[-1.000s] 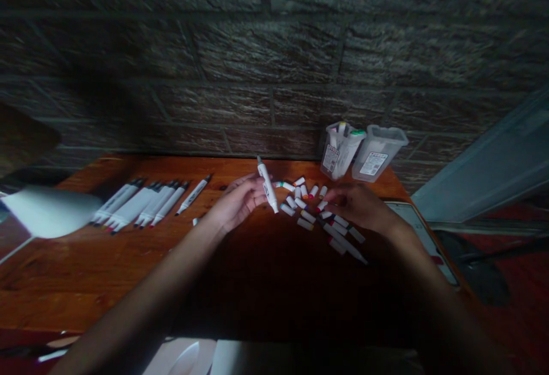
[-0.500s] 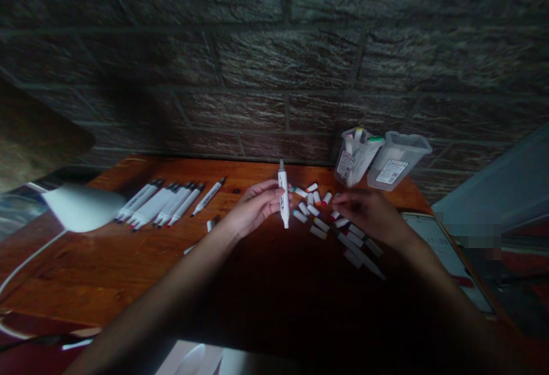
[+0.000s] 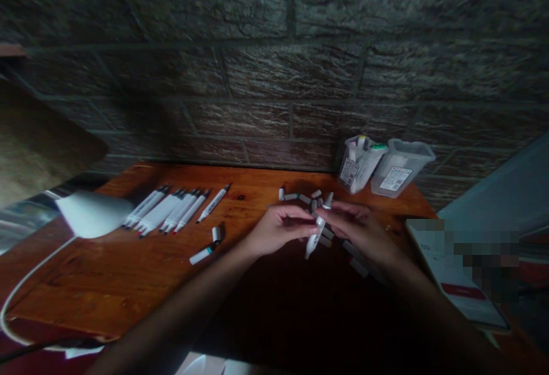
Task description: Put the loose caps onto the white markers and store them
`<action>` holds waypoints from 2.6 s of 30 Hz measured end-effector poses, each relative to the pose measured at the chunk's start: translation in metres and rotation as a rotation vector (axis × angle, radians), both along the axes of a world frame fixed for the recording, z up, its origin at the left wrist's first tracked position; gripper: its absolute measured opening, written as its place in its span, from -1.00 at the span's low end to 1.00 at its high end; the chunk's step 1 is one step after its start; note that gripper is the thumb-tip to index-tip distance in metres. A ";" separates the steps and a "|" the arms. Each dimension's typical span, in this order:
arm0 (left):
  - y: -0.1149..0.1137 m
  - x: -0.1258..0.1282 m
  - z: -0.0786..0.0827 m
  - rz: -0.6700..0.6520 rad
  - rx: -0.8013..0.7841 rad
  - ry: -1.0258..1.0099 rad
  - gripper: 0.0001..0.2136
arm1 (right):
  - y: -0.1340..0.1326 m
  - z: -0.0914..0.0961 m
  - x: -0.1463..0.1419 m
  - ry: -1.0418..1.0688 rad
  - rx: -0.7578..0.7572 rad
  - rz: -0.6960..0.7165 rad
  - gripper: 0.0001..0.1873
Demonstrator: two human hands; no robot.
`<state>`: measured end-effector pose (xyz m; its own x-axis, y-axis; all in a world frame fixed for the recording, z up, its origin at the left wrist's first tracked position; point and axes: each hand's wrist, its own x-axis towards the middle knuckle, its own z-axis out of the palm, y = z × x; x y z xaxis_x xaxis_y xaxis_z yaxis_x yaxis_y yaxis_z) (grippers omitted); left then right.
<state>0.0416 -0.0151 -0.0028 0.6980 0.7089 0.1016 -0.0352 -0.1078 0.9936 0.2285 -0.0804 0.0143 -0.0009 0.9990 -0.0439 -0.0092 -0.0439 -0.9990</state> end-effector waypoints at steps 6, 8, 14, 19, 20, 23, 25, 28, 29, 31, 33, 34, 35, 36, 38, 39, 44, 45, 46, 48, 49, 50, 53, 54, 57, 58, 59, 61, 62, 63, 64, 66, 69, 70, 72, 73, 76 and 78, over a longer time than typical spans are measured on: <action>0.028 -0.017 -0.008 0.335 0.628 0.287 -0.77 | 0.012 -0.001 0.022 0.371 0.038 -0.258 -0.65; 0.039 -0.021 -0.015 0.423 0.772 0.403 -0.73 | 0.015 -0.001 0.027 0.427 0.012 -0.307 -0.66; 0.033 -0.011 -0.018 0.379 0.922 0.348 -0.76 | 0.020 -0.002 0.038 0.370 0.040 -0.396 -0.63; -0.001 0.012 -0.007 0.113 0.958 0.218 -0.80 | 0.021 0.004 0.054 0.294 0.109 -0.421 -0.57; -0.006 0.015 -0.007 0.076 0.958 0.201 -0.80 | 0.020 0.006 0.055 0.295 0.117 -0.425 -0.56; -0.014 0.020 -0.010 0.030 0.966 0.211 -0.79 | 0.018 0.010 0.055 0.365 0.110 -0.442 -0.56; -0.014 0.017 -0.009 0.041 0.988 0.279 -0.78 | 0.016 0.010 0.052 0.432 0.091 -0.453 -0.57; -0.009 0.002 0.004 0.077 1.034 0.437 -0.75 | 0.016 0.008 0.050 0.480 0.070 -0.435 -0.58; -0.008 -0.007 0.012 0.105 1.040 0.502 -0.74 | 0.016 0.007 0.049 0.500 0.063 -0.435 -0.59; -0.006 -0.032 0.029 0.202 1.010 0.653 -0.71 | 0.017 0.007 0.049 0.537 0.042 -0.462 -0.62; -0.006 -0.065 0.044 0.290 0.919 0.849 -0.67 | 0.017 0.008 0.048 0.560 0.018 -0.494 -0.68; -0.006 -0.084 0.050 0.305 0.870 0.927 -0.66 | 0.017 0.009 0.048 0.561 0.012 -0.507 -0.71; -0.007 -0.103 0.054 0.306 0.838 0.989 -0.65 | 0.016 0.010 0.048 0.558 0.011 -0.512 -0.74; -0.009 -0.121 0.055 0.332 0.811 1.056 -0.64 | 0.016 0.010 0.047 0.552 0.015 -0.509 -0.76; -0.012 -0.153 0.050 0.408 0.732 1.184 -0.60 | 0.016 0.010 0.045 0.541 0.025 -0.490 -0.76; -0.014 -0.164 0.045 0.421 0.688 1.220 -0.60 | 0.016 0.010 0.043 0.545 0.030 -0.476 -0.75; -0.021 -0.182 0.021 0.238 0.564 1.189 -0.62 | 0.015 0.008 0.035 0.618 0.030 -0.431 -0.65; -0.022 -0.181 0.020 0.230 0.570 1.165 -0.62 | 0.015 0.007 0.034 0.622 0.032 -0.427 -0.64; -0.024 -0.178 0.022 0.217 0.575 1.122 -0.61 | 0.015 0.007 0.033 0.622 0.037 -0.426 -0.65; -0.026 -0.168 0.033 0.185 0.556 0.977 -0.61 | 0.015 0.007 0.032 0.618 0.053 -0.418 -0.65; -0.026 -0.159 0.040 0.184 0.524 0.879 -0.60 | 0.015 0.007 0.031 0.615 0.063 -0.411 -0.65; -0.026 -0.149 0.048 0.184 0.472 0.775 -0.61 | 0.014 0.008 0.029 0.612 0.072 -0.398 -0.66; -0.018 -0.104 0.064 0.174 0.275 0.341 -0.66 | 0.010 0.011 0.023 0.603 0.099 -0.335 -0.69; -0.012 -0.086 0.064 0.161 0.175 0.181 -0.65 | 0.008 0.013 0.020 0.602 0.114 -0.316 -0.70; 0.008 -0.036 0.050 0.142 -0.224 -0.309 -0.67 | 0.003 0.016 0.015 0.604 0.158 -0.294 -0.66; 0.014 -0.023 0.042 0.152 -0.333 -0.411 -0.73 | 0.003 0.017 0.014 0.602 0.162 -0.296 -0.66; 0.018 -0.013 0.033 0.160 -0.428 -0.483 -0.79 | 0.002 0.017 0.014 0.600 0.164 -0.302 -0.69; 0.021 0.000 0.017 0.158 -0.563 -0.564 -0.82 | 0.001 0.018 0.011 0.579 0.166 -0.305 -0.76; 0.020 0.003 0.010 0.147 -0.601 -0.575 -0.83 | 0.000 0.018 0.009 0.559 0.169 -0.294 -0.78; 0.017 0.004 0.005 0.134 -0.623 -0.573 -0.82 | -0.001 0.018 0.007 0.537 0.179 -0.278 -0.80; 0.013 0.003 0.002 0.123 -0.631 -0.567 -0.80 | -0.003 0.018 0.005 0.511 0.196 -0.260 -0.82; 0.007 0.002 -0.001 0.113 -0.620 -0.556 -0.74 | -0.007 0.019 -0.001 0.427 0.238 -0.230 -0.88; 0.001 0.001 0.000 0.134 -0.579 -0.569 -0.74 | -0.016 0.020 -0.007 0.138 0.301 -0.238 -0.94; 0.001 0.001 0.001 0.141 -0.560 -0.569 -0.75 | -0.019 0.020 -0.009 0.002 0.324 -0.248 -0.94; 0.001 0.000 0.001 0.148 -0.515 -0.559 -0.74 | -0.023 0.021 -0.011 -0.246 0.419 -0.282 -0.92; 0.001 0.000 0.001 0.146 -0.493 -0.551 -0.73 | -0.024 0.022 -0.013 -0.340 0.486 -0.296 -0.91; 0.002 -0.002 0.001 0.140 -0.456 -0.539 -0.70 | -0.024 0.024 -0.016 -0.519 0.671 -0.302 -0.86; 0.001 -0.003 0.001 0.142 -0.460 -0.537 -0.70 | -0.024 0.024 -0.019 -0.604 0.740 -0.274 -0.82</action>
<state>0.0390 -0.0145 -0.0016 0.5333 0.8427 0.0742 -0.5481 0.2773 0.7891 0.2094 -0.1042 0.0379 0.0515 0.7374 0.6735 0.5935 0.5198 -0.6145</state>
